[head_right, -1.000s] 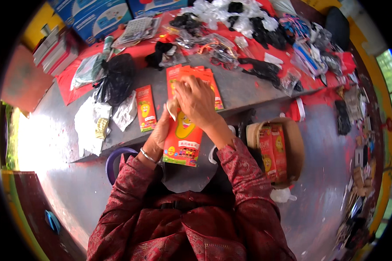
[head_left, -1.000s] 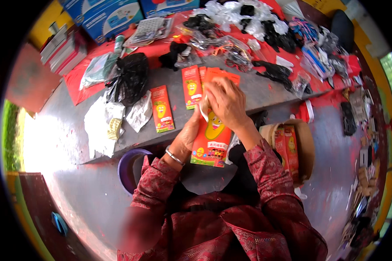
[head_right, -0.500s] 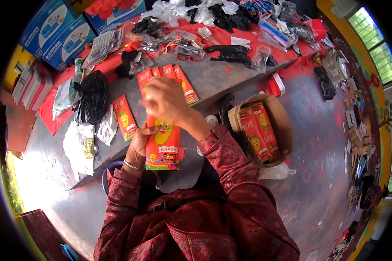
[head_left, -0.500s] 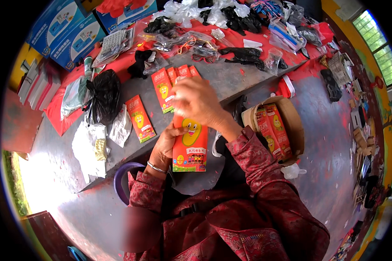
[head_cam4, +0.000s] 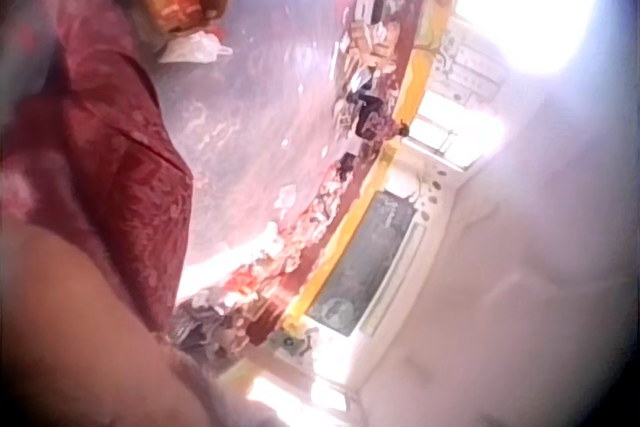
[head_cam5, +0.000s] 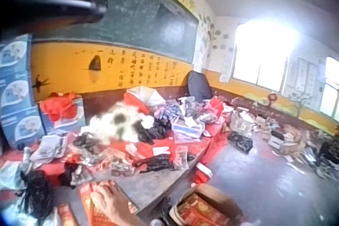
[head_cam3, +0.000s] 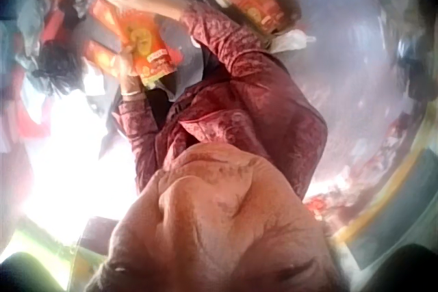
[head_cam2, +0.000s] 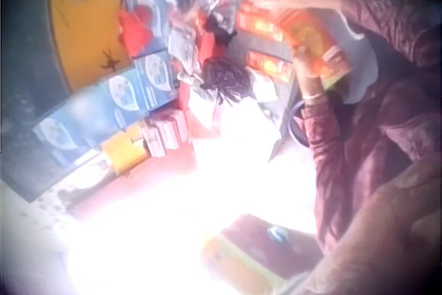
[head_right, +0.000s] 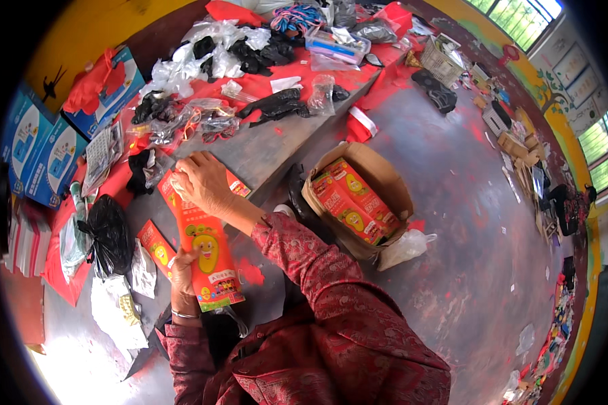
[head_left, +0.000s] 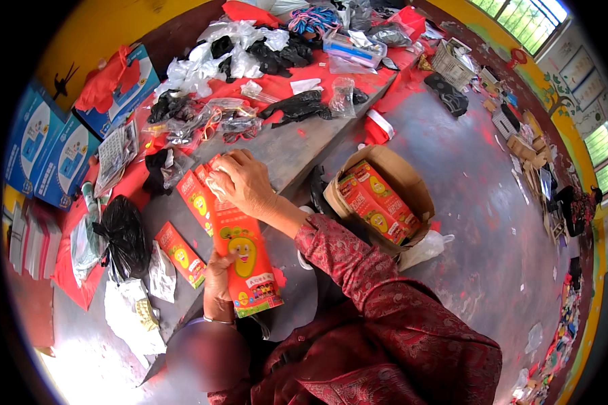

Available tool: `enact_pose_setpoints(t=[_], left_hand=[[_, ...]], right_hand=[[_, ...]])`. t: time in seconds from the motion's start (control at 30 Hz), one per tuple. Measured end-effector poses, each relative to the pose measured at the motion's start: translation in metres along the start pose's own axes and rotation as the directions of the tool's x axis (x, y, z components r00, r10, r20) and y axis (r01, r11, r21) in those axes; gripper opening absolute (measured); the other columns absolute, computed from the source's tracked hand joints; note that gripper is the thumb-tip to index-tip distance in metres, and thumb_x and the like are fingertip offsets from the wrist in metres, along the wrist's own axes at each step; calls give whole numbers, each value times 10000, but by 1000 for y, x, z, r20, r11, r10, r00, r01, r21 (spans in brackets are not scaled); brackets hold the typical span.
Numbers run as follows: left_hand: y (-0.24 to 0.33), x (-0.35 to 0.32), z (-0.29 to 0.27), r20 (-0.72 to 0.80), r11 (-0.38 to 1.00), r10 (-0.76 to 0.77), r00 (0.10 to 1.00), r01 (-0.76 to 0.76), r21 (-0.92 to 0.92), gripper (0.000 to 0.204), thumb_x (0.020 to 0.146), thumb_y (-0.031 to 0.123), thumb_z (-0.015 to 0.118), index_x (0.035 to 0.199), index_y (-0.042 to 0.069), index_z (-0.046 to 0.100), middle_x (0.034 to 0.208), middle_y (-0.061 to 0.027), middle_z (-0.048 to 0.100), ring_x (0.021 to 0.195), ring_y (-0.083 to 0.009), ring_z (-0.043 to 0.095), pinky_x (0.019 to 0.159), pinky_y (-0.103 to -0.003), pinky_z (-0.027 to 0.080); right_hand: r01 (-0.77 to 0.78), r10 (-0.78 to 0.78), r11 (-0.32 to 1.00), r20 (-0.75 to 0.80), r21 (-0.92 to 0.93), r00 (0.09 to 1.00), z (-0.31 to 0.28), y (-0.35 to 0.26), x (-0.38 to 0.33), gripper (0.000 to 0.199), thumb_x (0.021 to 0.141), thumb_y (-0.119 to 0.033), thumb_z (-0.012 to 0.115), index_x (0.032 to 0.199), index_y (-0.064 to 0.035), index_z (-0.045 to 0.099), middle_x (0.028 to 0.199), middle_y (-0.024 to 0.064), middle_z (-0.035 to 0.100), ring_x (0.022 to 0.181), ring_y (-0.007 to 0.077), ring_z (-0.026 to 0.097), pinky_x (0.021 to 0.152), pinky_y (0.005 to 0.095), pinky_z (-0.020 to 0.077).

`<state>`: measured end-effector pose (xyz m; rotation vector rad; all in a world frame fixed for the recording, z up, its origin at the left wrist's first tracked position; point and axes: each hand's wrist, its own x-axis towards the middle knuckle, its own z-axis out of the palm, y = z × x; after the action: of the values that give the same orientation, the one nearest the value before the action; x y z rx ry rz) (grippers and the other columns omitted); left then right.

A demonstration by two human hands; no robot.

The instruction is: The person sits on a low stool and wipes the surface of red rectangular boxes with a white cloth. They pick up the boxes from a cluttered table, wipe them, and place them into a cardboard box on the floor.

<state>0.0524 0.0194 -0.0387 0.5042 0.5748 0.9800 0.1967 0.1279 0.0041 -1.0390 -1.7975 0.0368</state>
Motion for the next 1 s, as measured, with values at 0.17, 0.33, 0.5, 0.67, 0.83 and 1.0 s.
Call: enact_pose_setpoints(t=[0.17, 0.33, 0.5, 0.67, 0.83, 1.0], left_hand=[[0, 8, -6, -39, 983, 26, 999, -32, -183, 657, 892, 501, 443, 1331, 30, 314, 1275, -154, 452, 1138, -283, 488, 927, -425, 433], [2, 2, -24, -210, 945, 106, 972, -163, -282, 749, 874, 593, 383, 1340, 13, 291, 1314, -135, 405, 1184, -262, 438, 982, -388, 373], [20, 10, -79, -255, 914, 308, 916, -360, -188, 712, 855, 617, 386, 1254, 28, 414, 1199, -135, 499, 1098, -284, 498, 940, -400, 408], [52, 5, -42, -136, 926, 272, 953, -298, -233, 549, 895, 430, 450, 1232, -3, 435, 1173, -184, 533, 1020, -310, 555, 872, -431, 461], [69, -7, -43, -290, 861, 435, 853, -488, -143, 468, 912, 281, 463, 1264, -20, 397, 1209, -205, 518, 1060, -315, 545, 912, -449, 440], [74, 5, -74, -383, 781, 556, 738, -622, -65, 458, 885, 258, 536, 1249, 4, 426, 1209, -176, 529, 1059, -303, 552, 928, -444, 436]], right_hand=[[-38, 0, 963, 142, 268, 990, 21, -25, -30, 262, 755, -253, 636, 953, -89, 586, 926, 69, 572, 927, 263, 563, 724, 374, 479], [-85, -38, 964, 451, 250, 892, 44, -35, -50, 196, 772, -223, 613, 920, -99, 581, 934, 66, 579, 924, 232, 577, 720, 376, 470], [-199, -132, 849, 561, 489, 818, 25, -57, -47, 162, 723, -189, 644, 839, -85, 601, 843, 80, 602, 796, 267, 609, 685, 364, 474], [-255, -246, 708, 568, 659, 785, -3, -70, -50, 104, 678, -110, 608, 771, -68, 627, 737, 76, 610, 694, 238, 606, 621, 328, 462], [-415, -321, 583, 668, 698, 672, -19, -72, -52, 90, 630, -92, 609, 702, -39, 622, 645, 65, 597, 662, 219, 609, 607, 316, 457], [-574, 231, 738, 666, 355, 709, -21, -15, -61, 152, 647, -173, 651, 731, -47, 658, 706, 72, 645, 627, 181, 622, 602, 298, 478]])
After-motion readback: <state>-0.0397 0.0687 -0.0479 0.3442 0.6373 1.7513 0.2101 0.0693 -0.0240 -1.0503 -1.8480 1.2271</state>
